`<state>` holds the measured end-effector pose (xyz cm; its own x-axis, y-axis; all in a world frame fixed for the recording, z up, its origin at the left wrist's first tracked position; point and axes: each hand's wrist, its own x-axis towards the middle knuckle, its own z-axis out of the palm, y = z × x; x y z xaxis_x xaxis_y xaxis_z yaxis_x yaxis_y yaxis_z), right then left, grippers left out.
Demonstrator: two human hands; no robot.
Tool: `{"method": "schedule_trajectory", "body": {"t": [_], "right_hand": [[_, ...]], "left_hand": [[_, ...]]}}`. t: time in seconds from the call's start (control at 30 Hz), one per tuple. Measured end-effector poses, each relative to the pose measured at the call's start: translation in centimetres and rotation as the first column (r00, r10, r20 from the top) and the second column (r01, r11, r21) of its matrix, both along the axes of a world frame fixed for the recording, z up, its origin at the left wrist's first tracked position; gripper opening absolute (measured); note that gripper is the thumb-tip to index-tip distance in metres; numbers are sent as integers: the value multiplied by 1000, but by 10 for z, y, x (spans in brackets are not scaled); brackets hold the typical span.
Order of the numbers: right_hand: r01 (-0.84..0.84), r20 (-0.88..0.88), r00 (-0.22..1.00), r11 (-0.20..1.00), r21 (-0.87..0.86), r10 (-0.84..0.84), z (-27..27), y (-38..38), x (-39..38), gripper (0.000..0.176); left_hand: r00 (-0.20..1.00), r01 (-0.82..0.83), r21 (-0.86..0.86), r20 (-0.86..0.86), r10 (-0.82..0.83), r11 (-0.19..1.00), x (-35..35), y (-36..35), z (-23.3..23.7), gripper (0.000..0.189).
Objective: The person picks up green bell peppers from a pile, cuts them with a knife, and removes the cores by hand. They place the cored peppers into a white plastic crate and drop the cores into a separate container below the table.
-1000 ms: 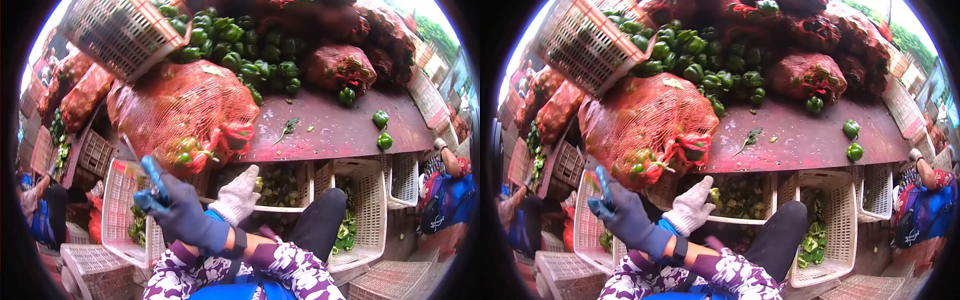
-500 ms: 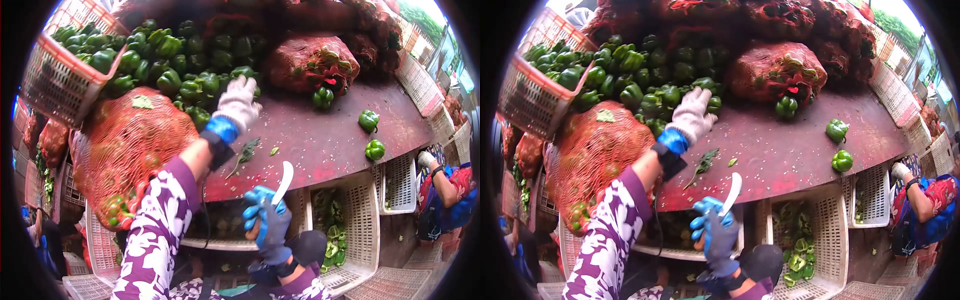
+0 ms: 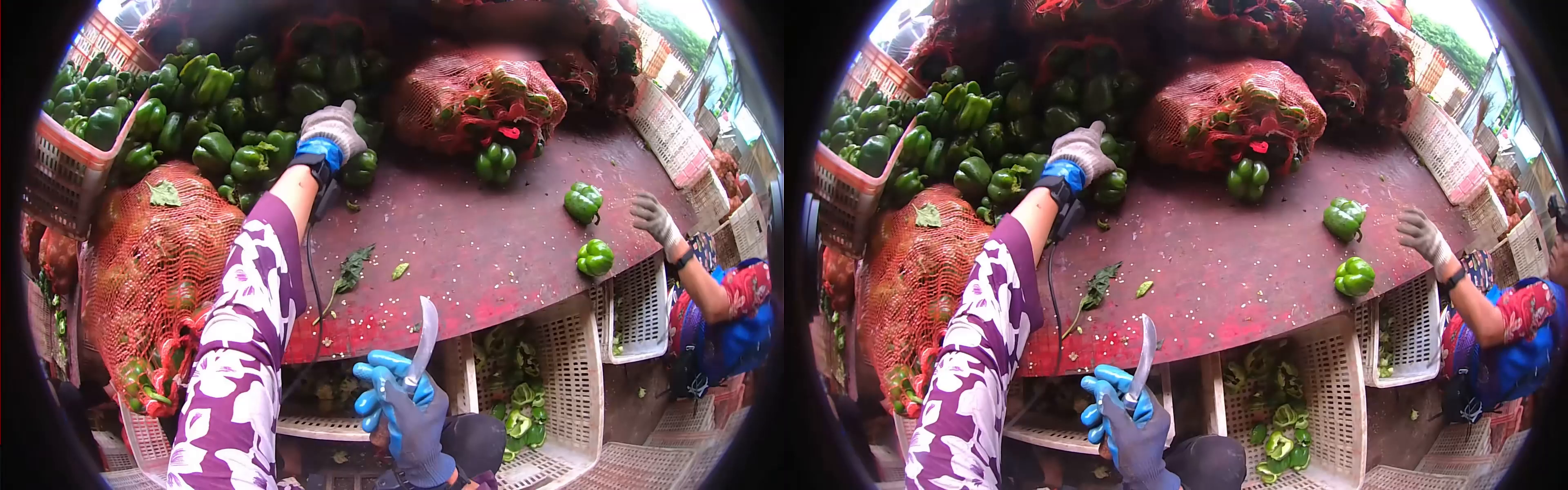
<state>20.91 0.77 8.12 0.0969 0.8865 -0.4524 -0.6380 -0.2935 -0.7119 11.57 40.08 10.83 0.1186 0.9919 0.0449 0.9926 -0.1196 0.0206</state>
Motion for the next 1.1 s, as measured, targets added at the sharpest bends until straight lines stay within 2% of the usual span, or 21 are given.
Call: {"method": "schedule_trajectory", "body": {"t": [0.17,0.23,0.3,0.37,0.4,0.43,0.5,0.53,0.57,0.63,0.7,0.77,0.8,0.83,0.87,0.9,0.93,0.97,1.03,1.07,1.1], "right_hand": [[20,-57,998,999,42,-18,-8,3,-4,32],[15,-45,999,999,39,-13,-11,6,-6,32],[30,-75,997,997,76,-24,-20,8,-9,31],[33,-57,998,997,76,-29,-28,10,-10,31],[37,-43,999,994,104,-32,-32,10,-10,30],[48,-51,998,992,118,-42,-35,11,-10,31],[86,-69,995,985,151,-76,-47,15,-9,27],[104,-49,994,984,143,-98,-48,17,-8,28],[111,-42,993,988,108,-107,-50,19,-7,31],[150,-10,989,983,103,-150,-60,25,-9,36],[145,27,989,984,100,-148,-61,32,-11,38],[129,41,990,984,119,-135,-64,36,-14,40],[114,37,992,984,140,-121,-66,36,-16,41],[101,35,994,982,159,-108,-64,36,-19,41],[65,2,998,986,155,-66,-59,35,-21,44],[-89,7,996,984,154,89,-61,33,-13,45],[-132,-29,990,976,174,139,-69,35,-11,45],[-175,-65,980,965,197,190,-76,36,-12,45],[-140,-12,989,966,217,146,-65,28,-14,46],[-125,18,992,965,231,124,-60,26,-15,46],[-113,68,993,962,248,99,-57,24,-18,46]], "left_hand": [[999,-32,11,4,32,999,-1,-44,7,73],[990,-34,61,139,25,998,-7,-60,-7,76],[932,-126,18,346,112,992,-11,-82,-14,84],[869,-112,41,489,78,993,-15,-105,-25,90],[869,-90,-5,488,81,996,-16,-118,-26,89],[808,-103,57,587,50,993,-22,-122,-41,85],[549,-109,-63,828,113,992,-36,-139,-62,76],[387,-87,-139,908,162,986,-43,-147,-71,64],[147,-45,-136,979,141,990,-48,-161,-76,57],[-191,36,-212,958,215,977,-57,-201,-62,58],[-291,203,-55,950,114,978,-72,-230,-73,64],[-304,272,-2,949,87,962,-78,-265,-65,68],[-319,303,-44,937,145,952,-80,-279,-68,74],[-277,327,-33,952,129,945,-82,-295,-66,80],[-228,381,-42,964,138,923,-84,-309,-63,80],[-179,436,-50,974,141,898,-87,-320,-59,80],[-220,475,-115,944,244,873,-88,-331,-56,84],[-9,432,-112,992,128,895,-93,-335,-53,85],[416,359,-67,904,-95,931,-101,-339,-42,89],[500,344,-70,858,-120,936,-101,-343,-34,91],[552,314,19,810,-199,949,-100,-344,-39,90]]}}
